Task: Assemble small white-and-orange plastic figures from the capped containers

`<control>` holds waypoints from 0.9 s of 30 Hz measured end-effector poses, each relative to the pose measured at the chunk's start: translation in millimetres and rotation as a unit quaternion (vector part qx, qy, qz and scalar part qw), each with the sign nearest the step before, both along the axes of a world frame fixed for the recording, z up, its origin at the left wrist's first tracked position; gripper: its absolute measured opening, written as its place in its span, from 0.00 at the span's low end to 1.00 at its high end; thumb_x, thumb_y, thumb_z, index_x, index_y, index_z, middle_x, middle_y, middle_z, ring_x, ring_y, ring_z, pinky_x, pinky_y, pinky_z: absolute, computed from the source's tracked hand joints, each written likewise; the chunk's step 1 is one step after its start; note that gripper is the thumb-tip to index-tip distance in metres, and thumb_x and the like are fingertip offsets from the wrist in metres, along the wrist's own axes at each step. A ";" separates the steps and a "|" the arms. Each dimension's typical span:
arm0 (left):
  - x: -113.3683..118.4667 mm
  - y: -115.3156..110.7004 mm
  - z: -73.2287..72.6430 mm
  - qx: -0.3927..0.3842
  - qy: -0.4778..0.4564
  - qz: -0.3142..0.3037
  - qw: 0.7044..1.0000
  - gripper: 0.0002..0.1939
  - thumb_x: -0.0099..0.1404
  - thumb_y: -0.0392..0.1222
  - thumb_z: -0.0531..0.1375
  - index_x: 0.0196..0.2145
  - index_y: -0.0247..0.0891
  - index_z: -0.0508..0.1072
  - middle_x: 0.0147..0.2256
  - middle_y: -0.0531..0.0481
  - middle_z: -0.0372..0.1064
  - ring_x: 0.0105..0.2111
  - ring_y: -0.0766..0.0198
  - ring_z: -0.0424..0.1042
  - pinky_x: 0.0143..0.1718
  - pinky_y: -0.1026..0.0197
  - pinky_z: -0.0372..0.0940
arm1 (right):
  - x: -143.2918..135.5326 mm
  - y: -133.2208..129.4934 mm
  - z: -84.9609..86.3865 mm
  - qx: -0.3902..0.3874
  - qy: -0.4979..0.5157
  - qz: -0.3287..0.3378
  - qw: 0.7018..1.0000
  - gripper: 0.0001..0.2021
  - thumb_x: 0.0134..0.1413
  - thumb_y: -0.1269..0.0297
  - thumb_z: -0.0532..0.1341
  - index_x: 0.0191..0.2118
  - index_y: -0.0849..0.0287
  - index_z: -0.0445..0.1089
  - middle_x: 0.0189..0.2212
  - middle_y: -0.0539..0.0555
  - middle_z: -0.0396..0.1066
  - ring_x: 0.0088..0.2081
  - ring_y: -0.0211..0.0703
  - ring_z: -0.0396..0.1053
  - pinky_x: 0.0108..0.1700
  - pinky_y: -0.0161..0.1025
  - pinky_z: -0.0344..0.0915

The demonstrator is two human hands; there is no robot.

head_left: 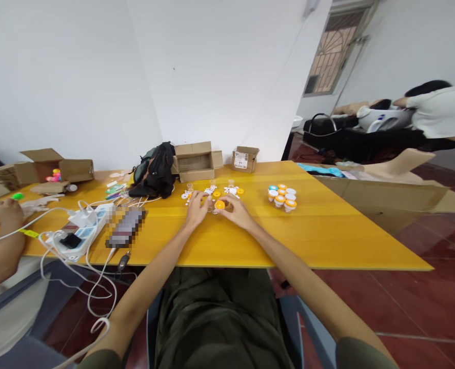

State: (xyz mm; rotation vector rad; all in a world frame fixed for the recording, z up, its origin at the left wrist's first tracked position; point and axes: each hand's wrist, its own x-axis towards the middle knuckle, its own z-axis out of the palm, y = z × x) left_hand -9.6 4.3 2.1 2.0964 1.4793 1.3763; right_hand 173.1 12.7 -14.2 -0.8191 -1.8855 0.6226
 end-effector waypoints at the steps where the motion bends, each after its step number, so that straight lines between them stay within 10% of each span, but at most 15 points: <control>1: 0.5 -2.6 1.5 0.021 0.018 -0.008 1.000 0.08 0.68 0.41 0.57 0.40 0.42 0.76 0.41 0.47 0.69 0.43 0.57 0.70 0.48 0.55 0.65 | 0.4 2.8 -1.0 -0.024 0.022 -0.001 0.999 0.13 0.49 0.55 0.69 0.38 0.55 0.74 0.36 0.53 0.75 0.37 0.45 0.70 0.40 0.41 0.69; 10: 9.1 -17.2 0.7 0.091 0.205 -0.047 0.973 0.14 0.63 0.41 0.60 0.47 0.43 0.72 0.47 0.44 0.68 0.50 0.50 0.62 0.53 0.48 0.58 | 1.5 11.9 -7.2 -0.199 0.138 0.095 0.966 0.23 0.35 0.48 0.75 0.37 0.57 0.76 0.35 0.52 0.78 0.37 0.45 0.74 0.44 0.43 0.72; 27: 12.4 -15.9 -3.3 0.067 0.175 -0.032 0.982 0.07 0.60 0.40 0.64 0.35 0.42 0.67 0.43 0.47 0.67 0.46 0.52 0.63 0.50 0.49 0.58 | 3.7 6.0 1.1 -0.186 0.103 0.085 0.973 0.22 0.37 0.46 0.73 0.34 0.56 0.76 0.33 0.53 0.79 0.35 0.46 0.75 0.42 0.44 0.72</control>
